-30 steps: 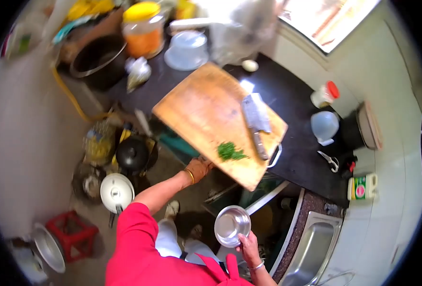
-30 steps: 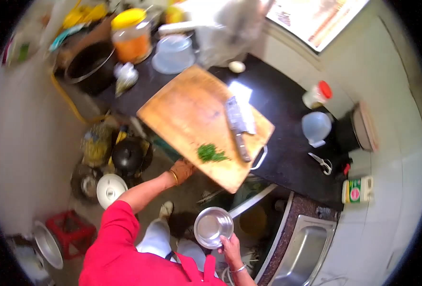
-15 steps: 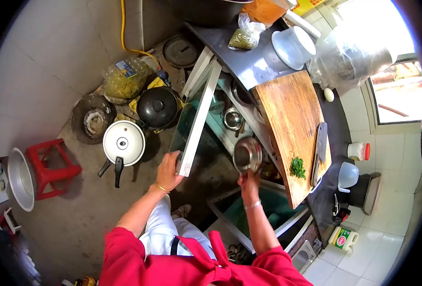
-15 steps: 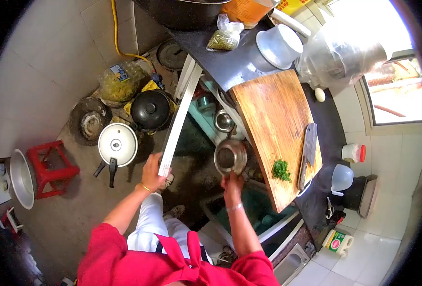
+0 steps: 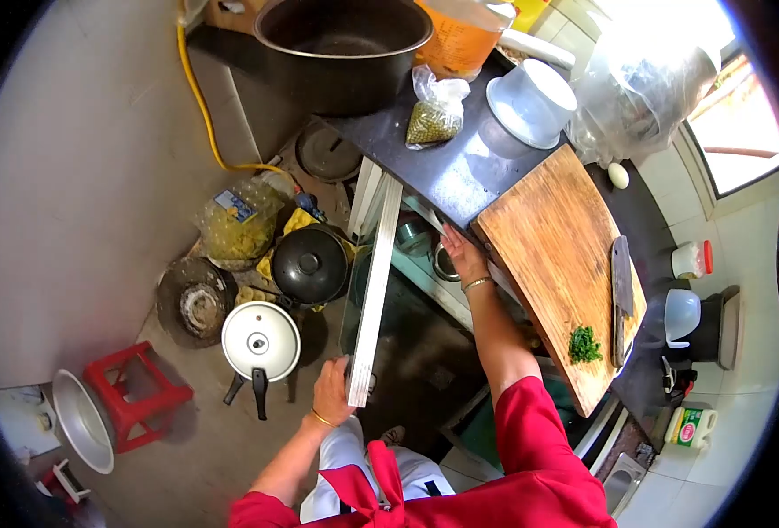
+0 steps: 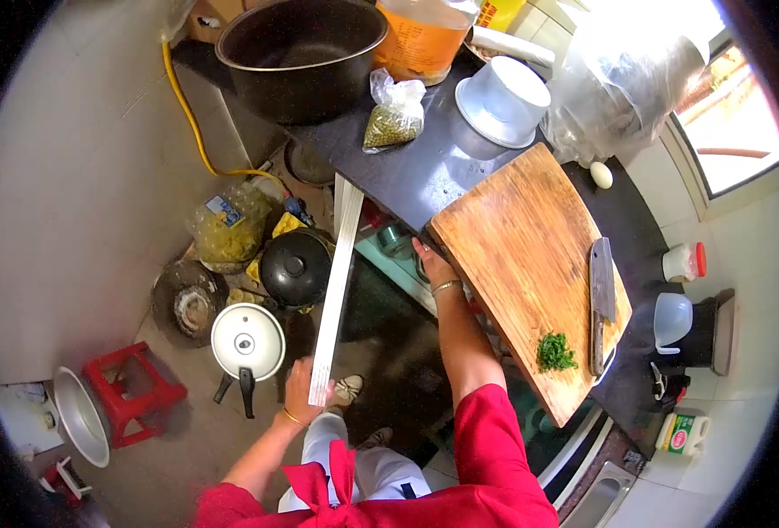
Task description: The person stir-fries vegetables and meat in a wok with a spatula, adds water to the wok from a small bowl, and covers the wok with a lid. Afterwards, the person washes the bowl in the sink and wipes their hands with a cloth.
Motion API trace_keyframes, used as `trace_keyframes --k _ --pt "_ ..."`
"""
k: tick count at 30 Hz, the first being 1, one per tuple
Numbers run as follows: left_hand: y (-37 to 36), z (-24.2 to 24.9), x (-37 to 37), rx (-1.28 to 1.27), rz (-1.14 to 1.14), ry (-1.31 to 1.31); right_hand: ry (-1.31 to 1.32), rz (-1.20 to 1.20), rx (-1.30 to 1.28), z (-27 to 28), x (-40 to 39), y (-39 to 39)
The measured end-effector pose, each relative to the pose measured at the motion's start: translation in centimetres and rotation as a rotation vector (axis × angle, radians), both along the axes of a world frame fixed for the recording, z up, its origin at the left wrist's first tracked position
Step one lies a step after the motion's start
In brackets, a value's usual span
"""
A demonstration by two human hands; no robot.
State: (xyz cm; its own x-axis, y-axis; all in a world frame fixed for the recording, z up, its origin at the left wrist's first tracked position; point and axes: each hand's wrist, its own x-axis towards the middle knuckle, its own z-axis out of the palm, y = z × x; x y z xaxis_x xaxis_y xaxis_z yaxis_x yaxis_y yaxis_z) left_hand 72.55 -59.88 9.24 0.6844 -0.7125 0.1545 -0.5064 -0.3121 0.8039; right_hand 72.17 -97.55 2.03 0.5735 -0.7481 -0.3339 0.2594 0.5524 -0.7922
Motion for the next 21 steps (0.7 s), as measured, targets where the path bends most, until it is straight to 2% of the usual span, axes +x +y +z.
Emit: trace_keyframes --k 2,3,5,7,8,9,10,11,12,13,14,15,16,17,19,20,21 --pt "0.0 -0.5 -0.2 0.009 -0.011 -0.006 -0.066 0.064 0.246 0.4 -0.7 0.6" --pt "0.0 -0.8 -0.3 0.011 -0.019 -0.008 0.082 0.075 0.213 2.3 -1.2 2.5" --pt "-0.2 -1.3 -0.4 0.053 -0.053 -0.041 0.203 0.125 0.206 3.4 -4.5 5.9" --pt "-0.7 -0.3 -0.4 0.089 -0.081 -0.017 0.177 0.205 0.374 1.7 -10.3 9.4" --pt "-1.0 0.1 -0.4 0.131 -0.09 0.009 0.247 0.161 0.444 2.5 -13.3 12.1" --pt "-1.2 0.4 -0.5 0.119 -0.095 0.023 0.239 0.113 0.527 0.2 -17.7 14.4" --pt "-1.6 0.3 -0.7 0.121 -0.131 0.018 0.25 0.044 0.537 1.8 -20.8 17.3" --pt "-1.9 0.2 -0.9 0.109 -0.129 -0.007 0.35 0.009 0.652 0.5 -25.2 19.6" --pt "-2.1 0.4 -1.2 0.098 -0.137 -0.03 0.392 -0.173 0.836 -0.6 -28.8 22.3" --pt "-2.7 1.4 -1.3 0.112 -0.152 -0.015 0.604 -0.203 0.796 1.3 -31.2 24.7" --pt "-2.9 1.3 -1.8 0.156 -0.163 0.028 0.659 -0.263 0.867 2.1 -33.8 27.1" --pt "-2.3 -1.0 -1.9 0.193 -0.202 0.075 0.711 -0.318 0.939 2.8 -36.4 29.6" --pt "-2.0 -2.8 -2.0 0.228 -0.233 0.117 0.743 -0.347 1.027 2.6 -39.0 31.8" --pt "-3.2 -0.4 -2.4 0.241 -0.235 0.129 0.662 -0.423 1.163 2.4 -41.5 33.9" --pt "-4.4 0.6 -2.9 0.235 -0.291 0.116 0.863 -0.649 1.144 5.5 -42.8 35.6" --pt "-5.0 1.1 -3.0 0.223 -0.305 0.112 0.766 -0.65 1.203 1.6 -47.3 37.7" --pt "-5.6 2.2 -3.1 0.254 -0.35 0.068 0.89 -0.857 1.034 2.4 -47.5 37.4"
